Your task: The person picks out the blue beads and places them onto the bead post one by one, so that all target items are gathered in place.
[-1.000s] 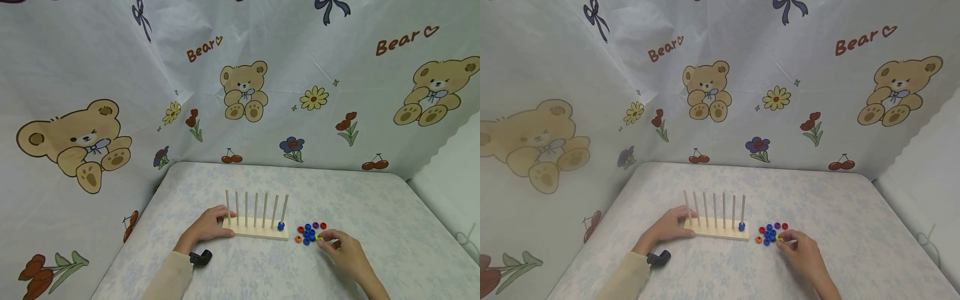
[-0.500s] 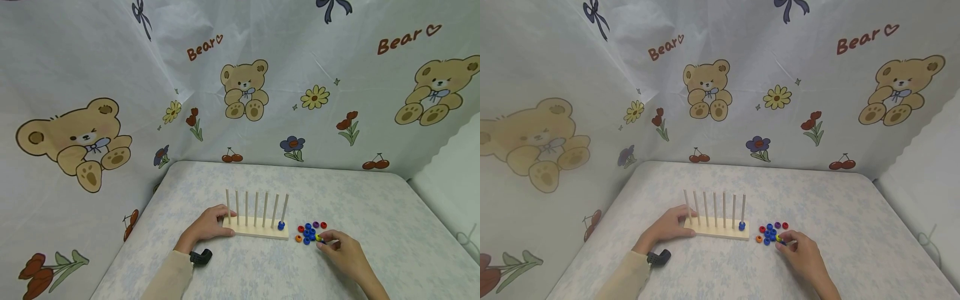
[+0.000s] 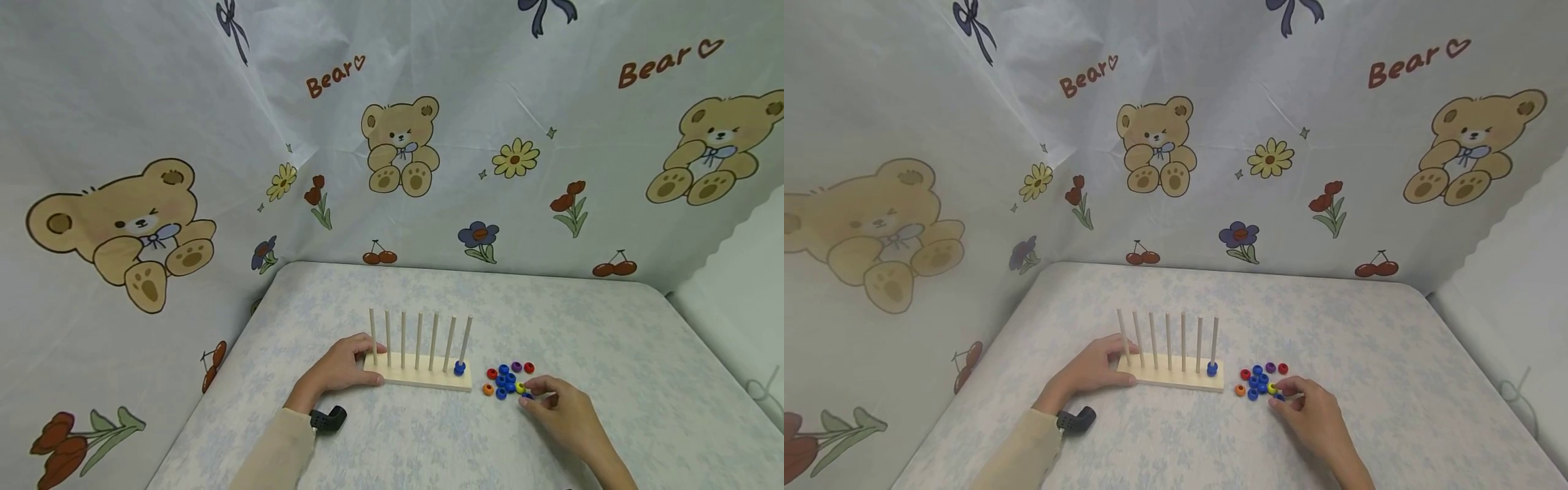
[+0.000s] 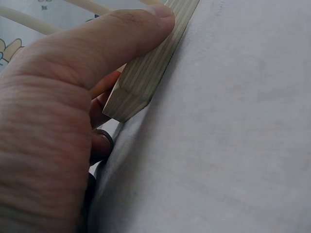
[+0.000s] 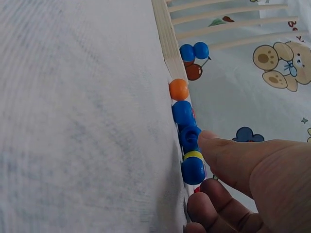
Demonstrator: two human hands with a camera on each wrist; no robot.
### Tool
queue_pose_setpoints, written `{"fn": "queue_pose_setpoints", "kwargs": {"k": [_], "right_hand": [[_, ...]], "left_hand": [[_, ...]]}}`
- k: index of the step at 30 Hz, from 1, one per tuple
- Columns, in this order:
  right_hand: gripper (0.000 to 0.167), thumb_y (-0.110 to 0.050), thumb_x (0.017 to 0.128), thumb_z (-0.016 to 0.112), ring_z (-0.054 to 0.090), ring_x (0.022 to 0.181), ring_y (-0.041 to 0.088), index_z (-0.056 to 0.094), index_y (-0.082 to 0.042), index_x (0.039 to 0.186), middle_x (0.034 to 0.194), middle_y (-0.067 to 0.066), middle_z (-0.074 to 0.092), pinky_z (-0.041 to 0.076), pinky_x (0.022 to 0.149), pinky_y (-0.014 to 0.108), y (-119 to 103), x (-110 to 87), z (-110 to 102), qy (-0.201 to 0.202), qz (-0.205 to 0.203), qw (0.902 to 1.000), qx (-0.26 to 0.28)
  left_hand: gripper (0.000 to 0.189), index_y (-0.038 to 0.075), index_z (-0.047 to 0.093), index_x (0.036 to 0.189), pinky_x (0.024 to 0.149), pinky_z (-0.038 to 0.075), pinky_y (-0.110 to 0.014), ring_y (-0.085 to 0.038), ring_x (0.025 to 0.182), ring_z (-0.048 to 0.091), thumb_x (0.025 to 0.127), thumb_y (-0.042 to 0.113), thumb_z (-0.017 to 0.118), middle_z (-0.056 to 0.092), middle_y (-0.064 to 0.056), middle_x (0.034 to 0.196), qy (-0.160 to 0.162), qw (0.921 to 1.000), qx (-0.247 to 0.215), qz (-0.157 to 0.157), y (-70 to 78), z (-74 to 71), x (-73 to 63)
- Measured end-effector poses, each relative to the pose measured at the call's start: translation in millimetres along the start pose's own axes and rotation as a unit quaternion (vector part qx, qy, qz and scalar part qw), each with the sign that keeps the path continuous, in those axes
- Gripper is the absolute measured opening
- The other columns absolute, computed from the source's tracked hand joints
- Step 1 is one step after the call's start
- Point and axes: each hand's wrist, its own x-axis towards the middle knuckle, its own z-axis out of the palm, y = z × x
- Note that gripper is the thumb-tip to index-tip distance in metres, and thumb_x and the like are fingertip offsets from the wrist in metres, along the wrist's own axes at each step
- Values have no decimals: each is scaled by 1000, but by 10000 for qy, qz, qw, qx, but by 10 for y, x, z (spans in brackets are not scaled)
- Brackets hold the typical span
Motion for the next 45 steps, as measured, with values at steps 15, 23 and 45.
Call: {"fn": "queue_pose_setpoints", "kwargs": {"k": [15, 23, 45], "right_hand": [[37, -30, 83, 83, 57, 77, 13, 72, -9, 111, 98, 2, 71, 44, 62, 23, 32, -6, 35, 27, -27, 9999, -120], [36, -29, 83, 83, 56, 77, 13, 72, -9, 111, 98, 2, 71, 44, 62, 23, 39, -4, 35, -12, 17, 9999, -112], [30, -23, 84, 82, 53, 75, 15, 72, -7, 108, 92, 1, 67, 42, 61, 23, 49, 7, 63, 3, 96, 9998, -182]], "left_hand": [[52, 46, 66, 118, 83, 45, -27, -11, 93, 53, 71, 58, 86, 62, 20, 113, 26, 10000, 10, 84, -9, 1, 4], [52, 41, 67, 119, 82, 45, -27, -10, 93, 53, 73, 56, 85, 62, 17, 114, 39, 9998, 43, 202, 21, -16, 6], [52, 41, 67, 120, 83, 44, -26, -11, 93, 52, 73, 54, 86, 62, 19, 114, -8, 9999, 74, 82, 26, -9, 4]]}}
